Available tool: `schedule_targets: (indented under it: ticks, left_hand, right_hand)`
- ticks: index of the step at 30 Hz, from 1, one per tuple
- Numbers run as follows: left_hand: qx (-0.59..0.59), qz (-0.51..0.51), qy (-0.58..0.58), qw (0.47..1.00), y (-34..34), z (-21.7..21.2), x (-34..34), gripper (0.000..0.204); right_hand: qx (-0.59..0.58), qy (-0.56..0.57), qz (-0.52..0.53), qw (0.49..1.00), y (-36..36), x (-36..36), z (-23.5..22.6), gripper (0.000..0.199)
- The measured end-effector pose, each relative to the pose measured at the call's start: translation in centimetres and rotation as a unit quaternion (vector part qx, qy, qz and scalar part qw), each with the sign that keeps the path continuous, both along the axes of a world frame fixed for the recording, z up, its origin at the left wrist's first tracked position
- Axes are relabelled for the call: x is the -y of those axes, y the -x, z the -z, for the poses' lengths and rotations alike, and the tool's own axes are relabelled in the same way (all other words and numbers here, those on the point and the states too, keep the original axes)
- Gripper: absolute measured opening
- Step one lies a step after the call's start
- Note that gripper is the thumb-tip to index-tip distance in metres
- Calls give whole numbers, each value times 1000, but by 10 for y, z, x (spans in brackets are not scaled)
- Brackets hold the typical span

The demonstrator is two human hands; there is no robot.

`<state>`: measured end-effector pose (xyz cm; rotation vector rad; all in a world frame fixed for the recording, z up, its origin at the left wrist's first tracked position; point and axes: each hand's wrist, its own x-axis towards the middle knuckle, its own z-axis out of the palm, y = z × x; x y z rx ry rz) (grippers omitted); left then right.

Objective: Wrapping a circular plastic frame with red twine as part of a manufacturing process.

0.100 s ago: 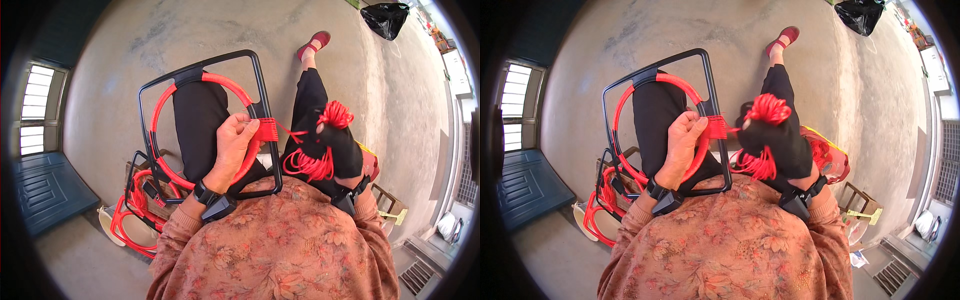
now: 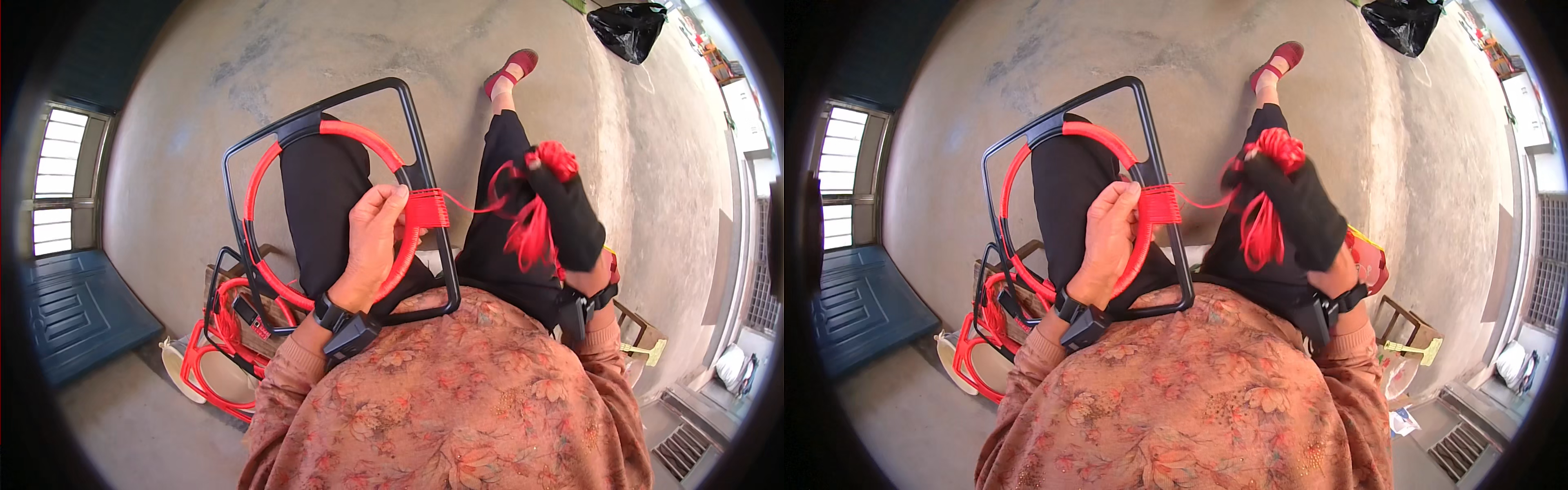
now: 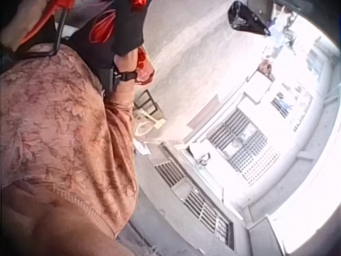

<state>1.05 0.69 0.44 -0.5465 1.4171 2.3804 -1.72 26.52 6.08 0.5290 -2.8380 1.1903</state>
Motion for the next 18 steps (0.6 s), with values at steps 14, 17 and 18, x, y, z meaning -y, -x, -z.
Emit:
schedule_targets:
  ticks: [14, 17, 18]
  left_hand:
    - [-60, -10, 48, 997, 8, 19, 4, 13]
    - [-36, -7, 48, 998, 6, 12, 2, 11]
    - [-15, 3, 32, 999, 7, 10, 1, 10]
  right_hand:
    - [261, -54, -340, 902, 4, 49, 71, 45]
    - [332, 285, -130, 890, 17, 87, 72, 46]
    - [331, 286, -129, 890, 22, 85, 78, 46]
